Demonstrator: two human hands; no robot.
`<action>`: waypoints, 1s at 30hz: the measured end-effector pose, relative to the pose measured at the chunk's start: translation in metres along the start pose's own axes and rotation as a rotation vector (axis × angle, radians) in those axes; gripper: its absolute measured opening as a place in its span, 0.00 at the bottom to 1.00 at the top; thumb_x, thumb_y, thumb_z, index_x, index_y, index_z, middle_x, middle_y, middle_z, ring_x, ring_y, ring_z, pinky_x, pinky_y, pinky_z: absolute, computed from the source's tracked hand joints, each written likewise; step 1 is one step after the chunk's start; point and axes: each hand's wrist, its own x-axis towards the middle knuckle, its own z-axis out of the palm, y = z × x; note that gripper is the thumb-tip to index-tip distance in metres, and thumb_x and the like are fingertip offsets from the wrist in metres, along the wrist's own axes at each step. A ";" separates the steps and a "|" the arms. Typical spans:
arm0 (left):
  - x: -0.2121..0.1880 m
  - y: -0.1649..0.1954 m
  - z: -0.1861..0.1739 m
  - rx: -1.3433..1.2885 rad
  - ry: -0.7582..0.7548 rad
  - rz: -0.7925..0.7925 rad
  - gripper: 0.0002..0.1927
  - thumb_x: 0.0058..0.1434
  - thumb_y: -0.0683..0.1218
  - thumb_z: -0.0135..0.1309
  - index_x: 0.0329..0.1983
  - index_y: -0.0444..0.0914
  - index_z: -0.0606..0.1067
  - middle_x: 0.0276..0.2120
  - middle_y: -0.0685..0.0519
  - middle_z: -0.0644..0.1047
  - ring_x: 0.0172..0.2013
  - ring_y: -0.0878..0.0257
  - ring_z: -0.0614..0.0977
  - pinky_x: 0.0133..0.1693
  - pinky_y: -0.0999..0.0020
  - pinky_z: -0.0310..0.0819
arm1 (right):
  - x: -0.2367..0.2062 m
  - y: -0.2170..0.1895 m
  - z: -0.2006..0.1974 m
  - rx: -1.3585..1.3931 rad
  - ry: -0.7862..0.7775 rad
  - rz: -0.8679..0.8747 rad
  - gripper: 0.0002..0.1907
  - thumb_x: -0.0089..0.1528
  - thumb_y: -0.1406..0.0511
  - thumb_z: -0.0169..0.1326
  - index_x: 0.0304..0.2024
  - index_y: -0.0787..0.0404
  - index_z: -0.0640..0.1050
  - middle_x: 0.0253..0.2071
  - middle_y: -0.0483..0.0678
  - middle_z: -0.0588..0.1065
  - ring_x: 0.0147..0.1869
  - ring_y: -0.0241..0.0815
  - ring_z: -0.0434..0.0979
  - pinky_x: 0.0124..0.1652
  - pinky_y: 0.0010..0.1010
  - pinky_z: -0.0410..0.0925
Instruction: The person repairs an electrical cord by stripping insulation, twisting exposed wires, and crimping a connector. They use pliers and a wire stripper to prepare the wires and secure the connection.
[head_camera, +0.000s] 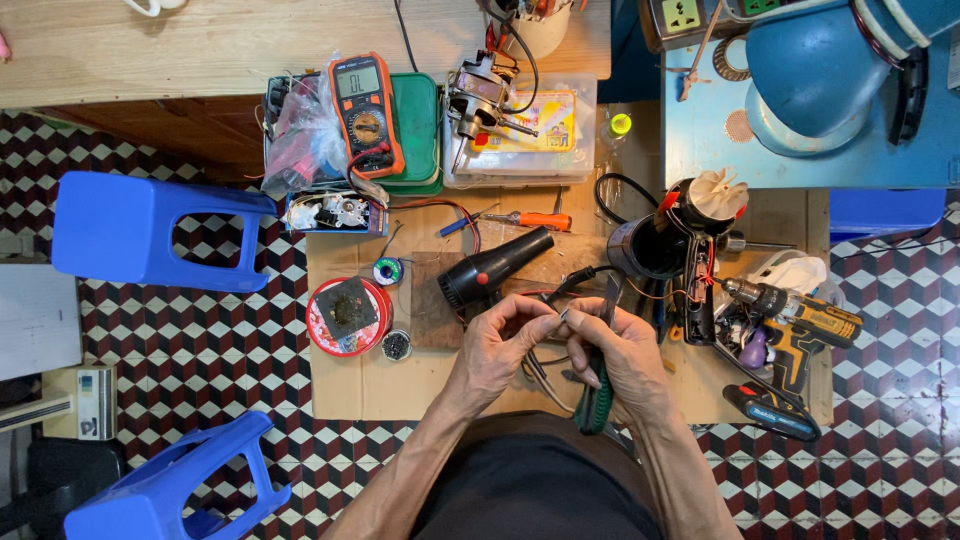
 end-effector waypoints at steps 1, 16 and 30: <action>-0.001 0.003 -0.001 0.074 0.001 0.021 0.11 0.68 0.48 0.58 0.46 0.36 0.79 0.38 0.54 0.82 0.40 0.70 0.80 0.46 0.72 0.77 | 0.000 -0.001 -0.001 -0.081 0.011 -0.004 0.07 0.66 0.67 0.53 0.39 0.67 0.77 0.26 0.48 0.75 0.18 0.30 0.65 0.17 0.20 0.60; 0.001 0.005 0.004 0.564 0.084 0.549 0.09 0.65 0.44 0.60 0.47 0.41 0.81 0.42 0.54 0.80 0.45 0.63 0.84 0.46 0.70 0.84 | 0.001 0.013 -0.007 0.458 0.033 0.120 0.04 0.62 0.72 0.53 0.38 0.68 0.74 0.32 0.55 0.76 0.25 0.33 0.71 0.16 0.14 0.59; 0.004 0.000 0.006 0.237 0.020 0.229 0.13 0.71 0.45 0.53 0.53 0.36 0.80 0.42 0.51 0.84 0.44 0.67 0.85 0.47 0.72 0.82 | -0.009 0.005 0.006 0.396 -0.027 0.022 0.10 0.63 0.68 0.53 0.44 0.68 0.75 0.33 0.54 0.78 0.25 0.31 0.74 0.15 0.14 0.60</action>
